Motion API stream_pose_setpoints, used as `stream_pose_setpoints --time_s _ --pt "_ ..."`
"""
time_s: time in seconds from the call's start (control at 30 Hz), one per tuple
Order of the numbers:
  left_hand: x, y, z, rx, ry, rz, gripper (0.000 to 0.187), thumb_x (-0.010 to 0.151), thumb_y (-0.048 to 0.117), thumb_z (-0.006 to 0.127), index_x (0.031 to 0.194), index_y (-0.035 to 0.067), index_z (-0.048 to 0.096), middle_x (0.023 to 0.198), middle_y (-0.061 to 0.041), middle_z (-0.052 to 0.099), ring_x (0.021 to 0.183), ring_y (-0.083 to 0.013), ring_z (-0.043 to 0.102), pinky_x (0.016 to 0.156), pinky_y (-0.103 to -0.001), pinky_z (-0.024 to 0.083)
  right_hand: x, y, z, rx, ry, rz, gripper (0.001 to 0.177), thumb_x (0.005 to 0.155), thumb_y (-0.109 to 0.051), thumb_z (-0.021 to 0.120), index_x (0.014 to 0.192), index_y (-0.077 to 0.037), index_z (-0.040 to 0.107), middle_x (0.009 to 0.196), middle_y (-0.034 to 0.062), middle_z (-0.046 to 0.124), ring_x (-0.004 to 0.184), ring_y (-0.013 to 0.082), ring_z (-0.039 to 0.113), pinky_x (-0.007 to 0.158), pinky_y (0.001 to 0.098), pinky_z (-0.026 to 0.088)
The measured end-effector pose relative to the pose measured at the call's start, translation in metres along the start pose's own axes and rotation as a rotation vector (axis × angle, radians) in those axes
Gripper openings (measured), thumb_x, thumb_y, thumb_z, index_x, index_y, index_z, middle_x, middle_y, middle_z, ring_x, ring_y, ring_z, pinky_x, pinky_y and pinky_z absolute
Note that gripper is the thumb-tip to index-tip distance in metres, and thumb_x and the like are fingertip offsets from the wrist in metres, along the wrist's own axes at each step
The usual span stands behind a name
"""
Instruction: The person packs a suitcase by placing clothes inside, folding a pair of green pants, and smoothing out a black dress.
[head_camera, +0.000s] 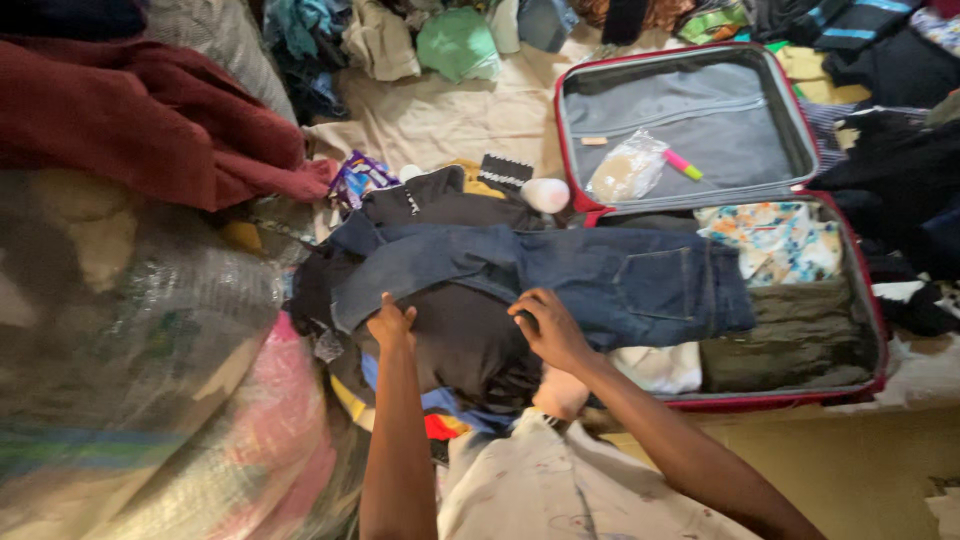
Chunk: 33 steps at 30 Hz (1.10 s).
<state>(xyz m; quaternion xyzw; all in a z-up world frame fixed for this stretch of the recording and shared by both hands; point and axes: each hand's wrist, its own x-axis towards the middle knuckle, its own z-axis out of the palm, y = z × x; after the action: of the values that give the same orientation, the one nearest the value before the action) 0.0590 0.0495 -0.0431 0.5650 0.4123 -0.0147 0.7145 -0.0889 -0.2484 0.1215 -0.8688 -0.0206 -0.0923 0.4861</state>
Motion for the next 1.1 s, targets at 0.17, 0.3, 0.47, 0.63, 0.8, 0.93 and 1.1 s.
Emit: stream_pose_setpoints --time_s 0.17,0.3,0.47,0.63,0.8,0.93,1.1 --pt "0.042 0.014 -0.012 -0.315 0.23 -0.435 0.035 0.09 0.042 0.075 0.094 0.011 0.059 0.063 -0.007 0.053 0.052 -0.0211 0.053 0.052 -0.037 0.051 0.004 -0.014 0.018 0.005 -0.033 0.038 0.013 0.089 -0.001 0.069 0.098 -0.01 0.069 0.102 0.0093 0.065 0.099 0.0317 0.063 0.084 0.0407 0.052" --pt "0.049 0.023 -0.008 -0.31 -0.016 -0.484 0.036 0.088 0.028 0.081 0.101 0.01 0.052 0.077 -0.007 0.055 0.063 -0.0258 0.061 0.052 -0.043 0.054 0.021 -0.03 0.042 -0.071 -0.049 0.073 0.015 0.085 -0.001 0.07 0.098 -0.009 0.069 0.103 0.0088 0.065 0.101 0.0333 0.062 0.085 0.0428 0.051" --pt "0.011 0.095 0.018 -0.01 -0.083 0.096 0.035 0.084 0.023 0.073 0.115 0.013 0.059 0.091 -0.007 0.068 0.071 -0.0226 0.066 0.059 -0.044 0.056 0.065 -0.081 0.068 -0.125 0.026 0.088 0.035 0.084 -0.006 0.074 0.117 -0.011 0.063 0.117 0.0115 0.062 0.114 0.0344 0.059 0.095 0.0437 0.049" --pt "-0.089 0.195 0.052 0.426 -0.475 0.71 0.035 0.096 0.03 0.074 0.101 -0.003 0.062 0.094 -0.011 0.066 0.086 -0.0205 0.058 0.077 -0.035 0.051 0.133 -0.137 0.083 -0.313 0.303 -0.225 0.088 0.079 -0.03 0.076 0.151 0.001 0.035 0.142 0.0278 0.049 0.131 0.0421 0.047 0.104 0.0481 0.04" --pt "-0.13 0.251 0.09 0.53 -0.962 0.924 0.042 0.098 0.035 0.073 0.119 -0.001 0.065 0.119 -0.014 0.063 0.108 -0.0228 0.059 0.094 -0.039 0.049 0.171 -0.116 0.104 0.146 0.299 0.533 0.082 0.089 -0.041 0.067 0.154 -0.002 0.036 0.135 0.0191 0.055 0.121 0.0293 0.053 0.103 0.0373 0.044" --pt "-0.03 0.199 0.109 0.638 -0.761 0.92 0.054 0.098 0.05 0.069 0.118 0.0 0.066 0.123 -0.018 0.065 0.115 -0.0311 0.06 0.098 -0.043 0.048 0.183 -0.077 0.085 0.534 0.616 0.609 0.072 0.095 -0.046 0.063 0.145 0.002 0.046 0.135 0.0112 0.06 0.12 0.0204 0.057 0.105 0.0318 0.044" --pt "0.074 0.077 0.107 1.363 -0.183 0.508 0.091 0.086 0.075 0.073 0.125 -0.004 0.053 0.127 -0.029 0.054 0.122 -0.0477 0.054 0.1 -0.057 0.048 0.177 -0.086 0.037 1.359 0.665 0.712 0.062 0.096 -0.046 0.06 0.132 0.005 0.059 0.133 0.0061 0.068 0.122 0.0146 0.064 0.109 0.0292 0.047"
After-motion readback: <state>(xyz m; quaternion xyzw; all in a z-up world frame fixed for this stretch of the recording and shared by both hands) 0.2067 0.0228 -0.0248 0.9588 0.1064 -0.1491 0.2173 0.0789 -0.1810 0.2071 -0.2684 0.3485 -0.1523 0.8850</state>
